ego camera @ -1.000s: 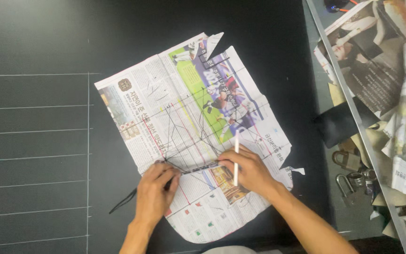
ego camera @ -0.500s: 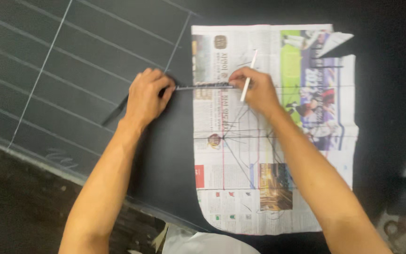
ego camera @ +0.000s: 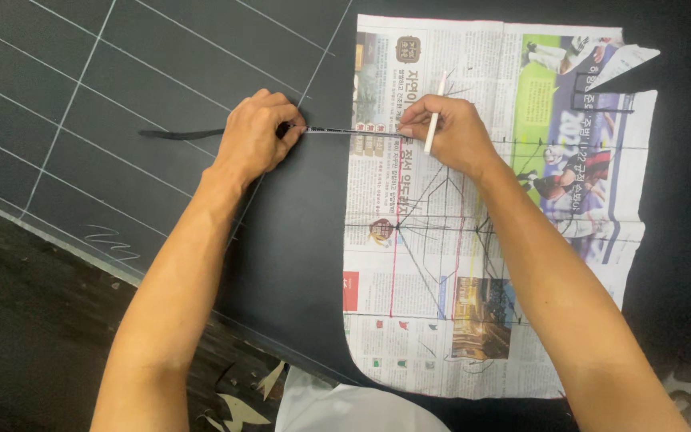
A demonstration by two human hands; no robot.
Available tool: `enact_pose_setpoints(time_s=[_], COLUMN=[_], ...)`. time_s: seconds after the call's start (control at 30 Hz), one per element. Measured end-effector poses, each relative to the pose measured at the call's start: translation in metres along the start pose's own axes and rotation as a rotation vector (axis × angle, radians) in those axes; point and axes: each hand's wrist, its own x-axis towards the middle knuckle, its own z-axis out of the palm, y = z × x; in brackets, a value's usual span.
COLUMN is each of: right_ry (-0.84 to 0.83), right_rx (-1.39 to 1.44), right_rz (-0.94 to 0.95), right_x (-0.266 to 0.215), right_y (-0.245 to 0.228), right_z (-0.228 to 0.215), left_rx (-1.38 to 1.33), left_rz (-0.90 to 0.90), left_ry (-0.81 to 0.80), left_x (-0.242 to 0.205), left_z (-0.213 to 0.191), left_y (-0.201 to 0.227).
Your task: The person uses a long white ruler and a white marker to draw straight lines on a large black board. They then use a flexible measuring tape to mark additional lines on the board and on a newspaper placed on top of it.
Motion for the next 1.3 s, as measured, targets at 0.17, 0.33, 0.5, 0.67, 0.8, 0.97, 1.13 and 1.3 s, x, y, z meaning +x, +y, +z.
enact_pose_setpoints(time_s=[0.17,0.33,0.5,0.67,0.8,0.97,1.13,1.3], right_ry=[0.021,0.049,0.056,0.055,0.089,0.178,0.304,0.456], right_rx=[-0.021,0.010,-0.001,0.020,-0.048,-0.189,-0.284,-0.106], right_rz=[0.001,0.031,0.027,0.027,0.087,-0.003,0.032,0.214], right_x=[0.000,0.001,0.000,0.000,-0.001,-0.013,-0.057,-0.105], right_y=[0.002,0.007,0.007,0.002,-0.002,0.014,0.046,0.077], right_z=[0.002,0.005,0.005,0.004,0.006,-0.023,-0.113,-0.189], left_rx=[0.031,0.037,0.050,0.057,0.047,-0.018,-0.006,-0.021], left_rz=[-0.038,-0.033,-0.012,-0.028,-0.023,-0.003,0.005,0.071], left_ry=[-0.042,-0.035,-0.028,-0.023,-0.047,-0.044,-0.057,-0.067], left_x=[0.002,0.003,0.003,0.004,0.006,0.012,0.028,0.042], left_z=[-0.002,-0.003,-0.004,-0.002,-0.006,-0.008,-0.004,0.013], left_y=[0.001,0.004,0.003,0.004,0.009,0.023,0.034,0.047])
